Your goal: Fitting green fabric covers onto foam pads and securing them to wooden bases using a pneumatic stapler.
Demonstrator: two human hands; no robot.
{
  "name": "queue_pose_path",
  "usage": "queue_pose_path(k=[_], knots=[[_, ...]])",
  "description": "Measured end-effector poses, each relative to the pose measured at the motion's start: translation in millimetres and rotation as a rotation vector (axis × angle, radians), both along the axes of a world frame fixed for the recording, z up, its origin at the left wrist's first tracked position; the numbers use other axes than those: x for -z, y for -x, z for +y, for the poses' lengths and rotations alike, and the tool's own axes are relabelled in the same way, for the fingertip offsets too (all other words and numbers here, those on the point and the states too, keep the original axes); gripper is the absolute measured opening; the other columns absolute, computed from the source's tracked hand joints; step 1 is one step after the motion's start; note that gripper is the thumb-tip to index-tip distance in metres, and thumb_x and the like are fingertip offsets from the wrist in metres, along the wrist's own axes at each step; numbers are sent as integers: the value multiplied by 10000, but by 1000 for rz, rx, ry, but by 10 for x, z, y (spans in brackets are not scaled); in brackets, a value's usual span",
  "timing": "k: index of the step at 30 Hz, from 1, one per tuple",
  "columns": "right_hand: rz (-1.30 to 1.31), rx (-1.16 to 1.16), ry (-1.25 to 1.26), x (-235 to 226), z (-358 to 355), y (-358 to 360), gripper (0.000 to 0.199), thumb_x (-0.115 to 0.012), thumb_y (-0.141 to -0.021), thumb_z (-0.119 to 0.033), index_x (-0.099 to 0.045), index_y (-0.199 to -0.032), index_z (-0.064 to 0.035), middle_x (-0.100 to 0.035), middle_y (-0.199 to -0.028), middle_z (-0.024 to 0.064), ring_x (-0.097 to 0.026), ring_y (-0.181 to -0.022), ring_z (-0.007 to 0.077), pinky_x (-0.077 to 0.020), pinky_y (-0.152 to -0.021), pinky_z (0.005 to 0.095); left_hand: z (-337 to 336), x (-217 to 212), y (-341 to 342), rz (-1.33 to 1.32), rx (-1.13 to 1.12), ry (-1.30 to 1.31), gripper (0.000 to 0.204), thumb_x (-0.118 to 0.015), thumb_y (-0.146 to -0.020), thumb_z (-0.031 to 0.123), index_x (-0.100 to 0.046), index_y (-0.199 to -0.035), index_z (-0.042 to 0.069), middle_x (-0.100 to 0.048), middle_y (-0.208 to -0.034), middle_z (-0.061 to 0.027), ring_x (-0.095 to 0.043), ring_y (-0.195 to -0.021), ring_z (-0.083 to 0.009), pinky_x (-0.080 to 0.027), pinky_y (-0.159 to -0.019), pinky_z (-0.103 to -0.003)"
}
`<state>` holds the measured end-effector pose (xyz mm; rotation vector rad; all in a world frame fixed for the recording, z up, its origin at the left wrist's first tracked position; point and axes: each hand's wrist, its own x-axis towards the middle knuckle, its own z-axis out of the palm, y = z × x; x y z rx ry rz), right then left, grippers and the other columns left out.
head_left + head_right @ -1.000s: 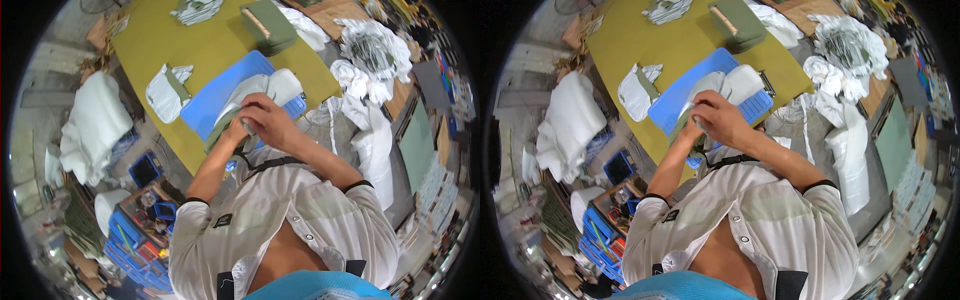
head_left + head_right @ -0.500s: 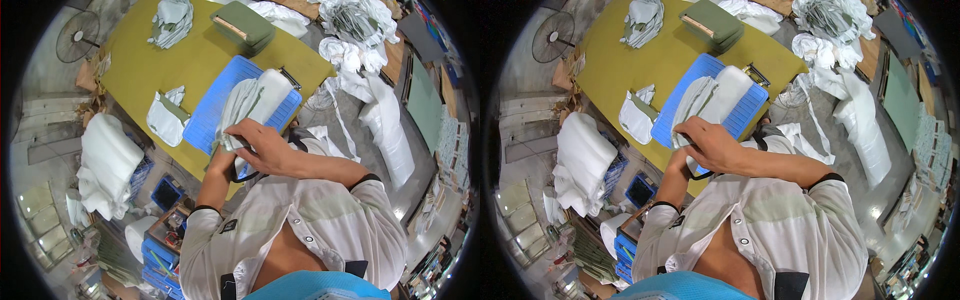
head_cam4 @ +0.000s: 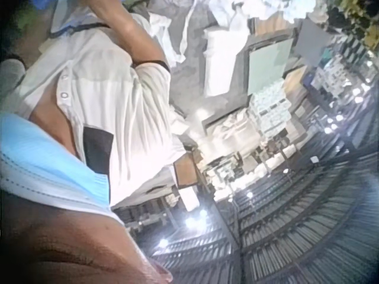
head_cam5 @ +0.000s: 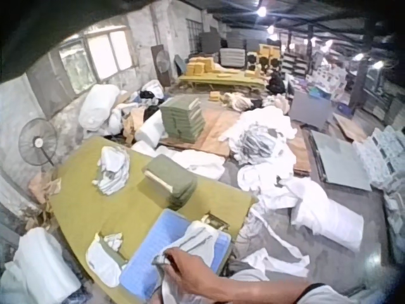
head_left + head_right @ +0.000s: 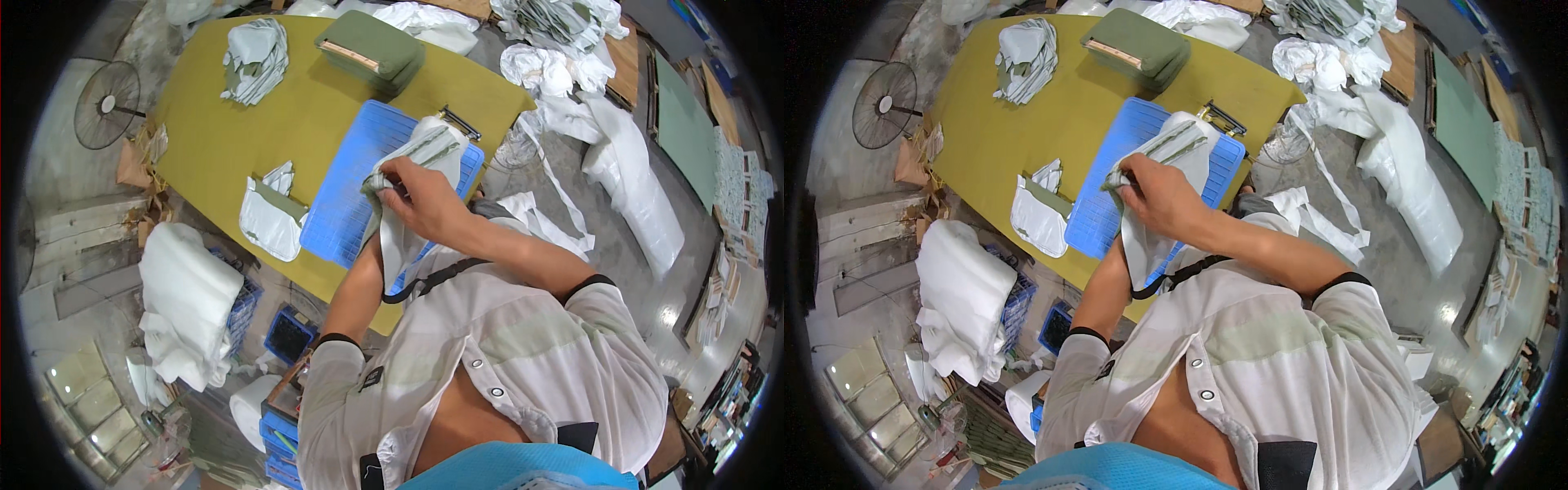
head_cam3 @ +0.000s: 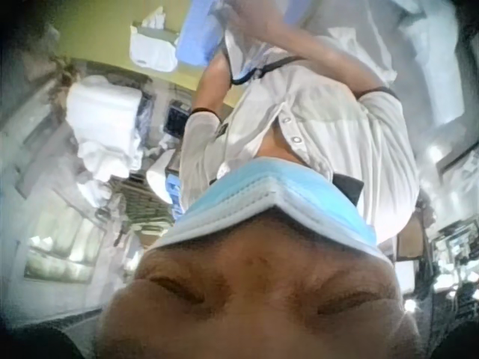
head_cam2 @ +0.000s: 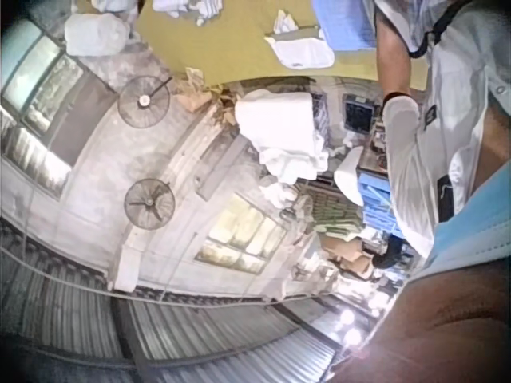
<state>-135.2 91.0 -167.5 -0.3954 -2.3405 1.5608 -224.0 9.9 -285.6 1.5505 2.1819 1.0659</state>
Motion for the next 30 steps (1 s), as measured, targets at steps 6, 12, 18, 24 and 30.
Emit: queue_pose_path(k=[6, 12, 18, 24, 30], knots=[[41, 91, 90, 311, 235, 94, 237, -624, -957, -152, -579, -1131, 2, -693, -968, 186, -687, -828, 309, -539, -735, 378, 199, 58, 237, 157, 17, 17, 409, -542, -917, 85, -560, -1317, 0, -587, -1318, -204, -564, -1237, -356, -462, -1038, -393], [-52, 379, 872, 698, 777, 250, 273, -547, -1009, -230, -649, -1063, 17, -664, -911, 30, -601, -861, 114, -491, -779, 277, 240, 101, 274, 296, -16, 31, 421, -525, -917, 63, -550, -1330, -16, -583, -1326, -210, -563, -1243, -361, -462, -1042, -393], [-111, 262, 253, 618, 828, 23, 342, -604, -1006, -262, -598, -1195, 23, -644, -981, 55, -607, -925, 146, -512, -824, 295, 229, 142, 135, 85, 55, -52, 364, -498, -898, 44, -591, -1239, -45, -617, -1233, -198, -603, -1180, -338, -479, -1014, -395], [0, 157, -390, 119, 563, -292, 744, -767, -849, -389, -454, -1360, 53, -557, -1168, 224, -576, -1094, 364, -493, -952, 433, 300, 179, 45, 37, 39, -59, 343, -499, -899, 53, -600, -1212, -41, -622, -1199, -191, -613, -1156, -327, -487, -999, -392], [-141, 113, -70, 319, 696, -113, 247, -573, -978, -110, -695, -1179, -34, -709, -1093, 130, -663, -1001, 294, -501, -920, 350, 313, 277, -184, -65, -144, -103, 323, -500, -899, 62, -609, -1186, -37, -626, -1165, -183, -622, -1133, -316, -494, -985, -390]])
